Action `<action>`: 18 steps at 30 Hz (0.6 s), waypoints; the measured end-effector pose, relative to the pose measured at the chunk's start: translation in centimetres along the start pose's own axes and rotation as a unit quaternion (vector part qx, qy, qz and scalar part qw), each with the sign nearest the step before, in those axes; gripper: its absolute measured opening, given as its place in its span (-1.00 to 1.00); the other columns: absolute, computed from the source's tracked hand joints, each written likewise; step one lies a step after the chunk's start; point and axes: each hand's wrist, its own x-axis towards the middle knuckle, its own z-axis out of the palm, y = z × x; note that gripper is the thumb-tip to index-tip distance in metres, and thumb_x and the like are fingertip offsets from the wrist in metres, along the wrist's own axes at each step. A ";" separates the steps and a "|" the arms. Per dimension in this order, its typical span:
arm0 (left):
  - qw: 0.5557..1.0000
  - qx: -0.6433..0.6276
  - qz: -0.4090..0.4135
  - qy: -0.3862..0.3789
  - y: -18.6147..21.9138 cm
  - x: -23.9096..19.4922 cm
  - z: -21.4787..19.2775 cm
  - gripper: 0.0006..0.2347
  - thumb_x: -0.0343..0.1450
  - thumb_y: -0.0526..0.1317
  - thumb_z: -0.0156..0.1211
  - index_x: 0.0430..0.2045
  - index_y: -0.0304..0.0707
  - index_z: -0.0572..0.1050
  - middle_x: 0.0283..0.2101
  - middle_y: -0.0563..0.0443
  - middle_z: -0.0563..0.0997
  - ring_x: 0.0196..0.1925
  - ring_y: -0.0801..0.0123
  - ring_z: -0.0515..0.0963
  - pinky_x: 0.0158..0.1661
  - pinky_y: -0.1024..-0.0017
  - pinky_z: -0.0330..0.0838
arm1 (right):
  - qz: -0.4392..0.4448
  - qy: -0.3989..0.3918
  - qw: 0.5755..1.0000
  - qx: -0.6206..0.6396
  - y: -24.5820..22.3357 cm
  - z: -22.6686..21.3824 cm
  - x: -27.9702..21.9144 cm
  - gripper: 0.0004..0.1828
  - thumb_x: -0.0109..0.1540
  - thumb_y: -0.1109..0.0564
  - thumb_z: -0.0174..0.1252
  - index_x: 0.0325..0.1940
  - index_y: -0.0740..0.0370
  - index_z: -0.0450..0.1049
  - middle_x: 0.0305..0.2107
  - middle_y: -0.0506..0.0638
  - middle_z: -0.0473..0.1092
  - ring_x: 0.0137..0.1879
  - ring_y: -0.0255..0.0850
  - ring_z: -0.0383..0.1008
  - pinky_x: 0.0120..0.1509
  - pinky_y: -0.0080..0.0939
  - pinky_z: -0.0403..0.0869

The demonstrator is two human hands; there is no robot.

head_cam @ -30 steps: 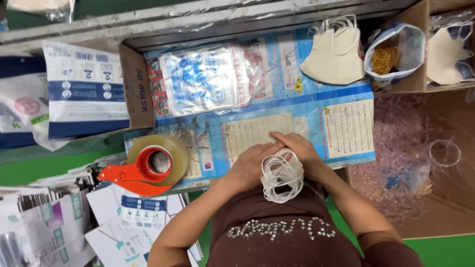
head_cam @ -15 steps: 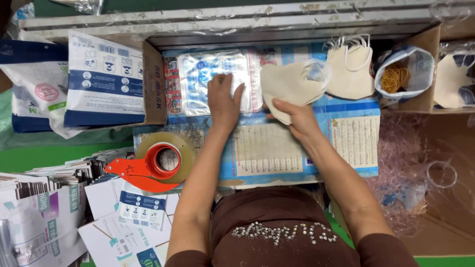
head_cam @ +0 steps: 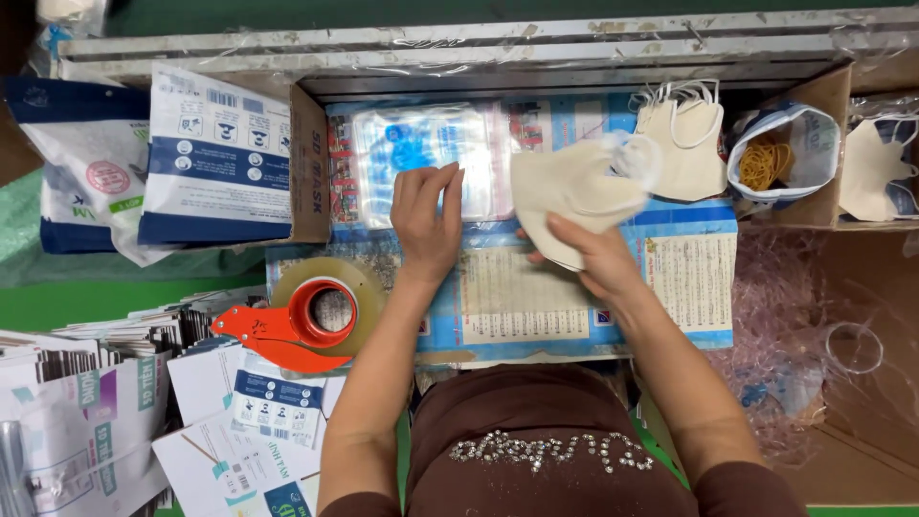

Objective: The person is putting masks into plastic bags and placing them on a conveyor belt.

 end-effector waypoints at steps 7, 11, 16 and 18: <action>0.991 0.031 0.115 -0.067 2.7 -1.1 -1.8 -0.87 0.38 -0.41 0.38 -0.23 -0.34 0.60 -0.30 -0.04 0.54 -0.25 0.19 0.50 -0.24 0.29 0.39 | 0.011 -0.012 0.994 0.108 0.8 -3.1 -2.1 -0.59 0.29 0.26 0.19 0.19 0.53 0.40 -0.06 0.26 0.50 -0.16 0.01 0.61 -0.19 -0.07 0.67; 0.977 0.064 0.177 -0.104 3.0 -2.3 -1.4 -0.89 0.37 -0.41 0.36 -0.28 -0.39 0.59 -0.35 -0.04 0.50 -0.31 0.21 0.46 -0.29 0.29 0.34 | 0.035 -0.047 0.992 0.112 1.1 -2.8 -1.7 -0.58 0.28 0.25 0.22 0.18 0.52 0.40 -0.09 0.27 0.51 -0.24 0.01 0.59 -0.23 -0.11 0.65; 0.957 0.103 0.229 -0.147 0.6 -5.6 -0.1 -0.88 0.37 -0.41 0.32 -0.27 -0.44 0.59 -0.37 -0.03 0.47 -0.32 0.28 0.45 -0.31 0.35 0.33 | 0.048 -0.005 0.991 0.121 1.8 -3.1 -1.3 -0.55 0.24 0.27 0.23 0.19 0.52 0.39 -0.08 0.22 0.51 -0.13 -0.08 0.62 -0.24 -0.13 0.66; 0.952 0.107 0.240 -0.160 0.7 -6.4 0.1 -0.87 0.37 -0.41 0.30 -0.25 -0.44 0.59 -0.36 -0.02 0.47 -0.31 0.30 0.46 -0.30 0.36 0.33 | 0.066 0.007 0.990 0.121 2.6 -3.2 -1.3 -0.54 0.24 0.27 0.23 0.19 0.53 0.39 -0.07 0.22 0.51 -0.13 -0.08 0.62 -0.24 -0.15 0.65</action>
